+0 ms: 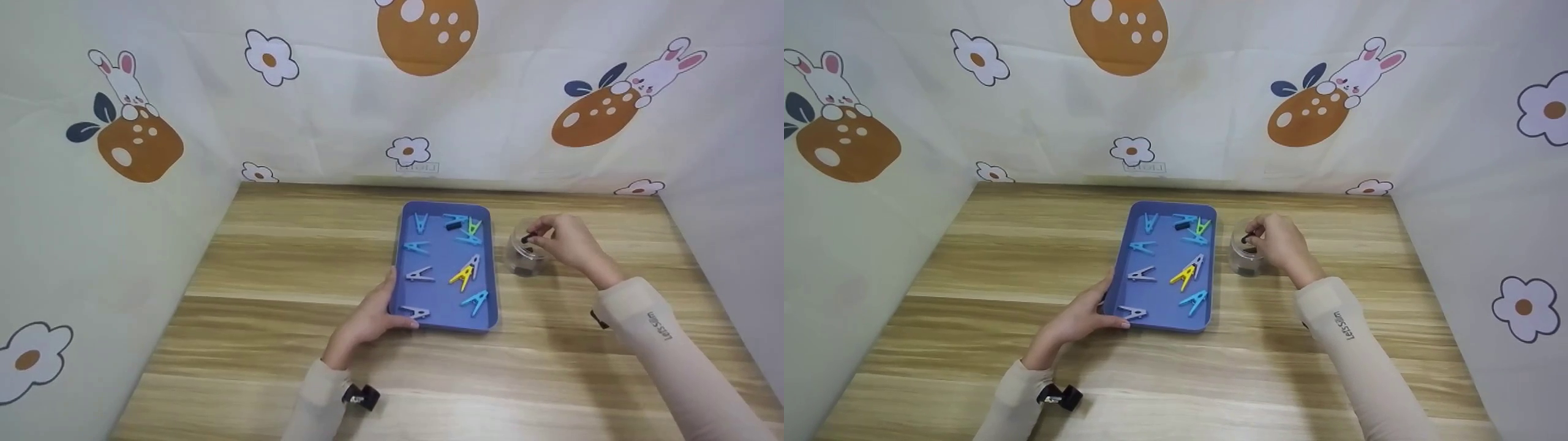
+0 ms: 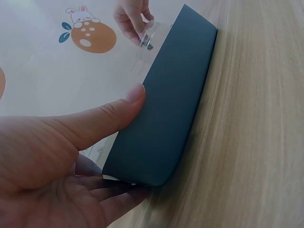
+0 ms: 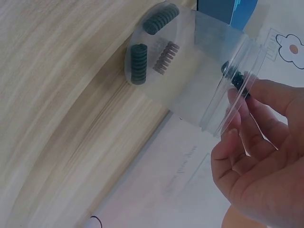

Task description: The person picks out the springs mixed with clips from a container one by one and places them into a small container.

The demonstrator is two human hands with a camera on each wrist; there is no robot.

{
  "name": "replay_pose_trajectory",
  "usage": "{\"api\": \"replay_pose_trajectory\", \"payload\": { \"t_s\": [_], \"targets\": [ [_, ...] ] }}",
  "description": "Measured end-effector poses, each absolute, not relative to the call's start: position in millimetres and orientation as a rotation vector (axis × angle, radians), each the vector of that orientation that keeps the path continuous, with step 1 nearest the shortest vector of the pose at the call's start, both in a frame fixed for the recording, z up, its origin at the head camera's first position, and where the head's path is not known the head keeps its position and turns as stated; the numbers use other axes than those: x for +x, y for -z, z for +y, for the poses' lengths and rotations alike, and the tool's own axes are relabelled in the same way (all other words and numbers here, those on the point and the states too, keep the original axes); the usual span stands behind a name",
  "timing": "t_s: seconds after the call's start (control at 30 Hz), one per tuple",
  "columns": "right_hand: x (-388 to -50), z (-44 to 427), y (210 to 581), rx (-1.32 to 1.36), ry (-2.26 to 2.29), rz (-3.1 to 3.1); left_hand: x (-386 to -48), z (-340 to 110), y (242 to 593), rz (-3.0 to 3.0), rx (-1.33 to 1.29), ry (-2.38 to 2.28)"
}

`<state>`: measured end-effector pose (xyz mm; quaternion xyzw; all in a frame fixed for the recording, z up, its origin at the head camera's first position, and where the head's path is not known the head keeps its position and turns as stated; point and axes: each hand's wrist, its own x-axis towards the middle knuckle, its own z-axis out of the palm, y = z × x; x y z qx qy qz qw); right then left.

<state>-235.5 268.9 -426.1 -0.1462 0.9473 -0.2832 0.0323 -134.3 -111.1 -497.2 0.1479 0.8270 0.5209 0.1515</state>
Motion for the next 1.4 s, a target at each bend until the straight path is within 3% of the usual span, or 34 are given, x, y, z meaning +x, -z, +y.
{"api": "replay_pose_trajectory", "payload": {
  "t_s": [0.77,1.4],
  "targets": [
    [-232,266,417,-0.408,0.96,2.935,-135,-112,495,2.387,0.394,-1.452],
    [-236,236,402,-0.451,1.018,2.986,-134,-111,496,2.391,0.42,-1.474]
  ]
}}
